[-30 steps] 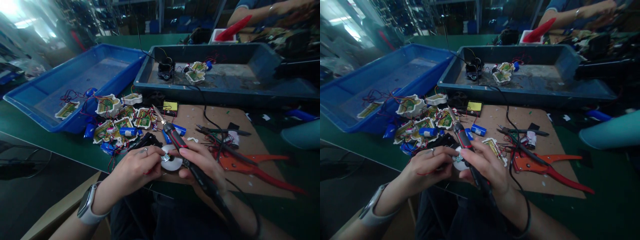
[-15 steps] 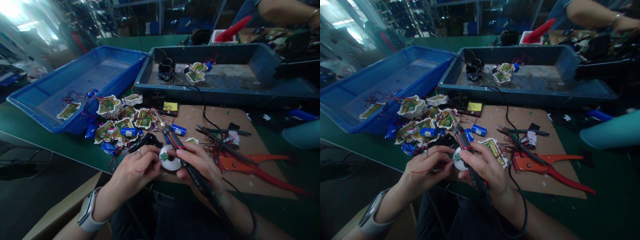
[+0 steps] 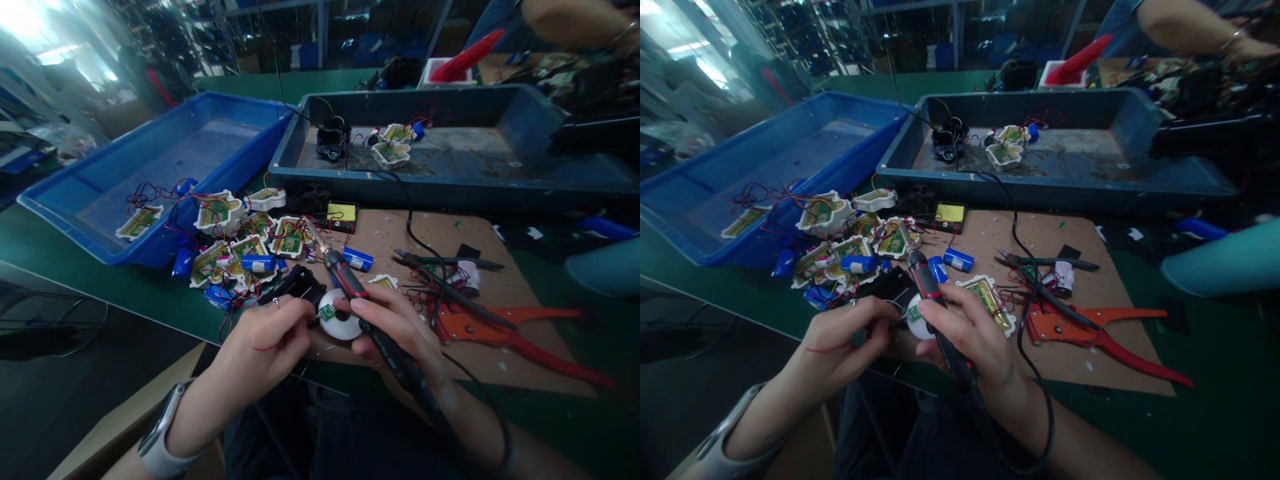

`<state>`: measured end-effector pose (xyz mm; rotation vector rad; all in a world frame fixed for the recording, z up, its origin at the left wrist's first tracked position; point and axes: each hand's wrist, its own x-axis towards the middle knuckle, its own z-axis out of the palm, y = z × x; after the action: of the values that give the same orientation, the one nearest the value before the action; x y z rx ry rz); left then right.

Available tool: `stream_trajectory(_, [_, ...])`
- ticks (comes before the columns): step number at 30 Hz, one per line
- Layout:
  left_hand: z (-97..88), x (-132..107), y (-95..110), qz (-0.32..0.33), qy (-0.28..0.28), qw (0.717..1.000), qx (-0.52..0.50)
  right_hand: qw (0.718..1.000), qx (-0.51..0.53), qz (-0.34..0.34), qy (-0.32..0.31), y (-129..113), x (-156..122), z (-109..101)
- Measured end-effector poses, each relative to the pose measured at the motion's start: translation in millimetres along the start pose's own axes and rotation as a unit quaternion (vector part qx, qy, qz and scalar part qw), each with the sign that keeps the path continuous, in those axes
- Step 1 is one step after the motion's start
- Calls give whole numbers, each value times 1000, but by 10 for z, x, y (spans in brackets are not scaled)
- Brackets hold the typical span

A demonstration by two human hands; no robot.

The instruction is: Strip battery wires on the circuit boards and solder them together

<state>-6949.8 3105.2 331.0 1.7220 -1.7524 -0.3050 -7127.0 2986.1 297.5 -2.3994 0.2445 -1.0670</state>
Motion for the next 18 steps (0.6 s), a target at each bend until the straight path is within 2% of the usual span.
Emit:
stream_trajectory(3, [3,-20,-24,35,-13,999,21,1000,1,0,6,-24,32,-18])
stream_trajectory(14, [91,-69,-40,79,39,991,101,999,24,-10,22,-45,72,-9])
stream_trajectory(18, [78,-16,-62,151,21,978,143,1000,7,1,17,-53,69,-5])
